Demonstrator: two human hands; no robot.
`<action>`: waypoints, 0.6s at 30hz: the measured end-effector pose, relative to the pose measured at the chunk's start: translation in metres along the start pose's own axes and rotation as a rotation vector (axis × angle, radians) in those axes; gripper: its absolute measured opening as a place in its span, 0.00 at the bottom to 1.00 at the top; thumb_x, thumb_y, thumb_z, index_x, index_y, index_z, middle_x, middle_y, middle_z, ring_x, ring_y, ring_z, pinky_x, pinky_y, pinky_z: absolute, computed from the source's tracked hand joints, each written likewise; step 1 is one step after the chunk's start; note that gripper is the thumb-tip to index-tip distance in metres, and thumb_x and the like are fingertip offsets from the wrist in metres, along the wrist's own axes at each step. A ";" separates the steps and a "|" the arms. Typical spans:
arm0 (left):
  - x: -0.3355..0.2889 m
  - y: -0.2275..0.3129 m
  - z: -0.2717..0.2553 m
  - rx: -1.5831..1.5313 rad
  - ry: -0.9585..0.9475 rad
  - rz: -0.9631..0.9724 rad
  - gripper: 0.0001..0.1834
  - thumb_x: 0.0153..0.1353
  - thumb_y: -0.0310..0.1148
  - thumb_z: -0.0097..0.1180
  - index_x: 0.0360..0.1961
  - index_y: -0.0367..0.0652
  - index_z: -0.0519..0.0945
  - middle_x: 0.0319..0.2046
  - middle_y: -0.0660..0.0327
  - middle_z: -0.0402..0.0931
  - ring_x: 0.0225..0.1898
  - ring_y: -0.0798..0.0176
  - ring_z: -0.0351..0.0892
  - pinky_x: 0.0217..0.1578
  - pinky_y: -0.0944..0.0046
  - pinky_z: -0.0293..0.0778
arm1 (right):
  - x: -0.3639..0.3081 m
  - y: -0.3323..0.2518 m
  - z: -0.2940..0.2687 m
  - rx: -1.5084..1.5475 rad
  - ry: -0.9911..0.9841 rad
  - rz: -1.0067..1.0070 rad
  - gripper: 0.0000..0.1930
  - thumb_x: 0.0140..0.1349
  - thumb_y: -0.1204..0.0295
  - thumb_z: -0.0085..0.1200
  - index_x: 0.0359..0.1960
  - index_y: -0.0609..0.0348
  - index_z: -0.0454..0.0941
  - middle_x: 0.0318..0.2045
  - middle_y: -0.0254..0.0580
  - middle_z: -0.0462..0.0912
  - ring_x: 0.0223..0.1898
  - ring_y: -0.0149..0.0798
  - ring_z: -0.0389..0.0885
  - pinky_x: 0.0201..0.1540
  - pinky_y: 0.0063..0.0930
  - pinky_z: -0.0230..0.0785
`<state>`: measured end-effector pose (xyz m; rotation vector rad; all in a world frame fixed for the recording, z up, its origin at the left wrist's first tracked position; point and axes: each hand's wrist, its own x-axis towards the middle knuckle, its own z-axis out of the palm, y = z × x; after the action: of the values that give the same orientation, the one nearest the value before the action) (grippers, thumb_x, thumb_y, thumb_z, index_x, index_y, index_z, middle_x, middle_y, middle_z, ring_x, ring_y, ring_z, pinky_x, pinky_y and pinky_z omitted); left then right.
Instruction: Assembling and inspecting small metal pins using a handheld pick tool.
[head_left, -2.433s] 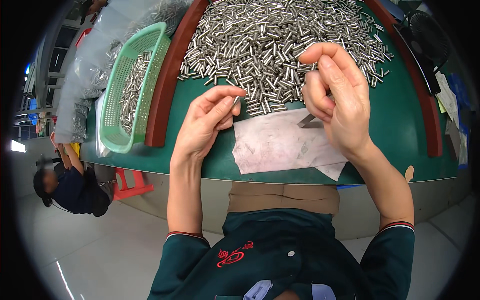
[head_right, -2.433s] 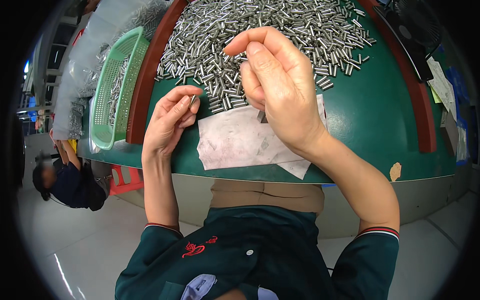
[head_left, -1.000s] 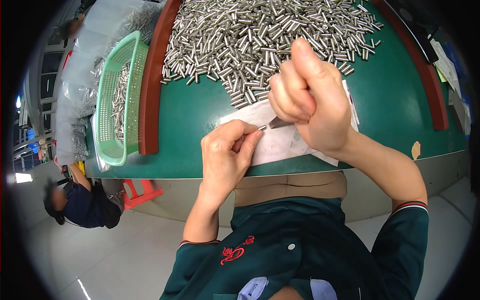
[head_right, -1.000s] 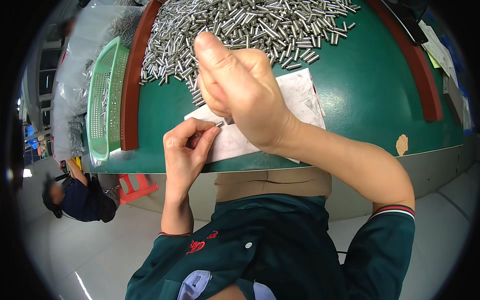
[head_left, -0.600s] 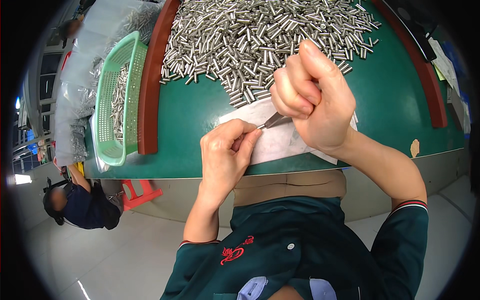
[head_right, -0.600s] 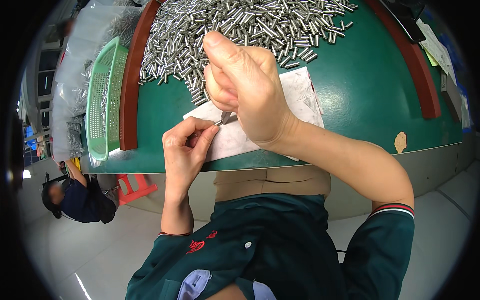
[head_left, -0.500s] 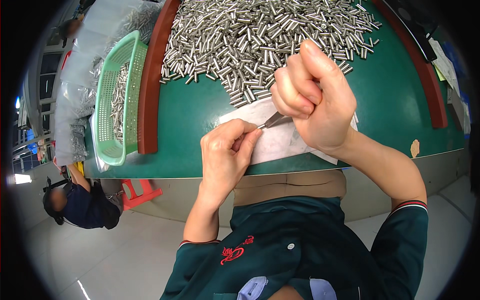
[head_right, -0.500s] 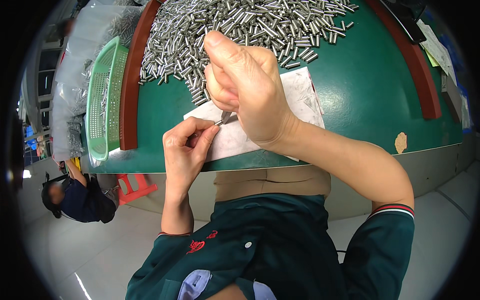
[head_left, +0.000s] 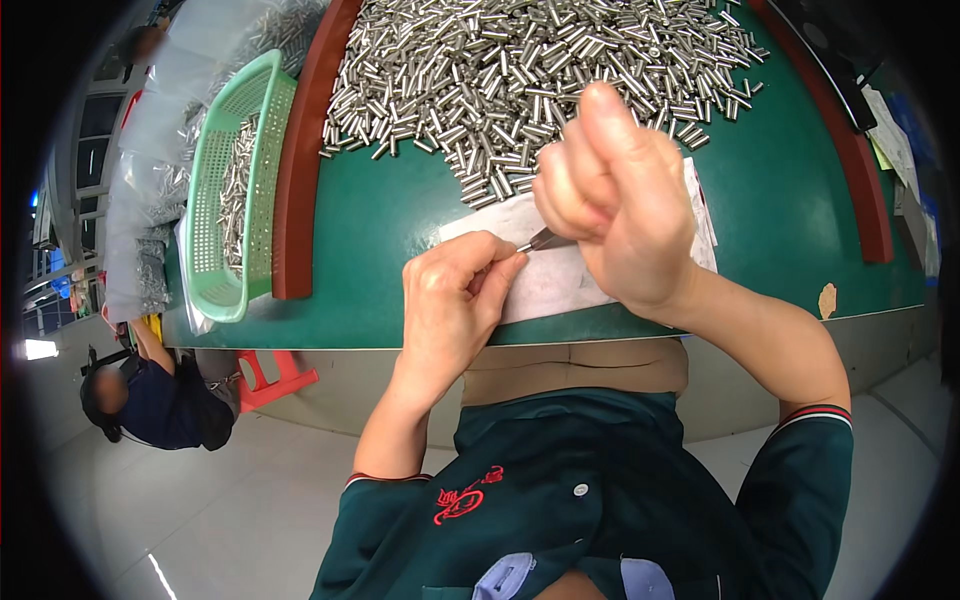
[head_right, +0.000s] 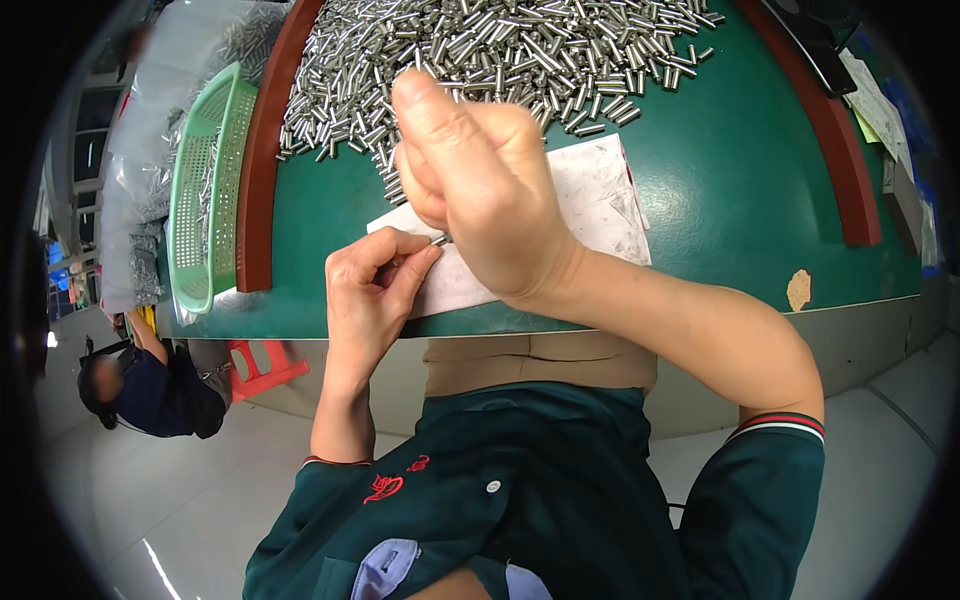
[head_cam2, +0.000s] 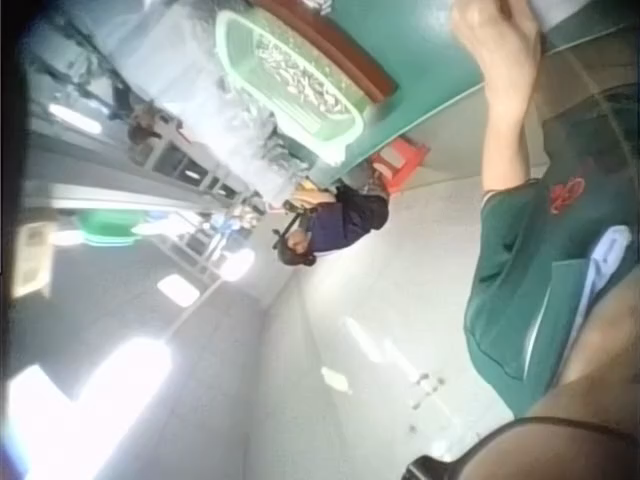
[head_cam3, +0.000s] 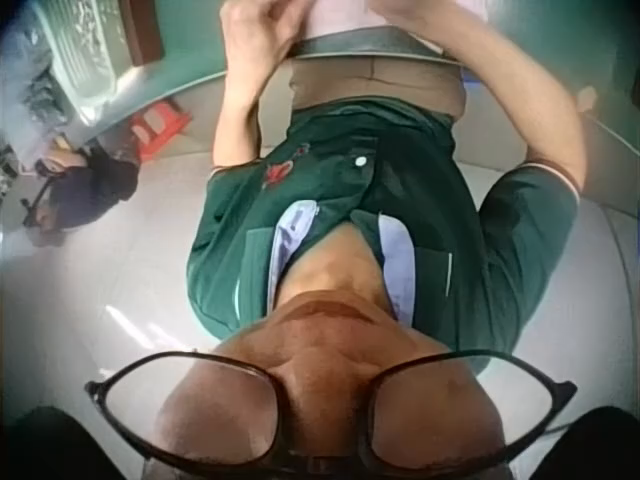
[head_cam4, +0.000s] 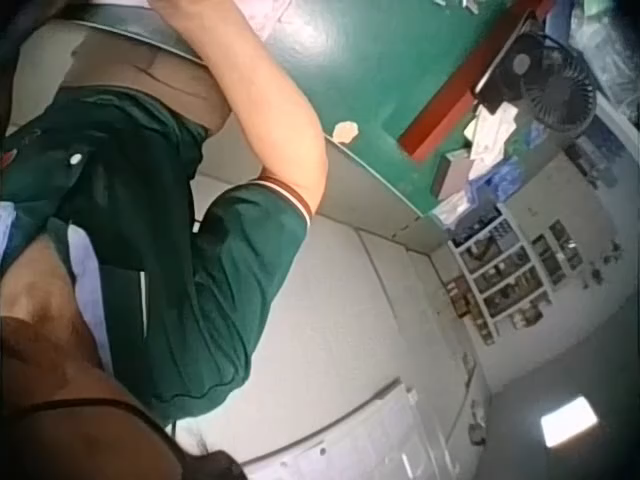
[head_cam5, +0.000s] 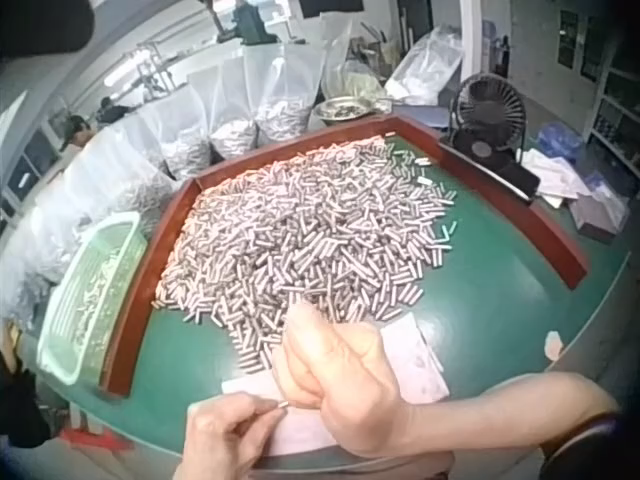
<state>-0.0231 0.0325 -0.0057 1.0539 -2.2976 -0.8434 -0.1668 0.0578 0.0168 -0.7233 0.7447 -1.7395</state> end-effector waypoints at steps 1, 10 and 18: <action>0.000 0.001 -0.002 -0.004 -0.016 -0.014 0.05 0.43 0.21 0.57 0.18 0.36 0.73 0.11 0.58 0.64 0.11 0.62 0.63 0.15 0.66 0.60 | -0.001 0.001 0.003 -0.025 -0.016 -0.028 0.23 0.64 0.63 0.29 0.08 0.51 0.50 0.06 0.27 0.49 0.09 0.22 0.44 0.12 0.18 0.40; -0.002 0.000 -0.010 -0.182 0.011 -0.150 0.06 0.47 0.23 0.56 0.20 0.36 0.71 0.14 0.67 0.68 0.15 0.76 0.62 0.15 0.73 0.59 | -0.001 -0.001 -0.003 -0.004 -0.017 -0.003 0.23 0.64 0.65 0.29 0.08 0.51 0.50 0.05 0.28 0.50 0.08 0.23 0.44 0.12 0.19 0.41; 0.004 -0.027 -0.034 -1.506 -0.186 -0.544 0.08 0.58 0.26 0.44 0.38 0.35 0.69 0.24 0.63 0.64 0.19 0.78 0.52 0.17 0.80 0.52 | 0.004 -0.002 -0.006 0.051 -0.019 0.061 0.23 0.64 0.63 0.28 0.08 0.50 0.50 0.04 0.29 0.50 0.08 0.24 0.42 0.12 0.19 0.39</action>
<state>0.0090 0.0039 0.0003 0.7655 -0.8020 -2.3280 -0.1735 0.0556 0.0153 -0.6754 0.6995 -1.6885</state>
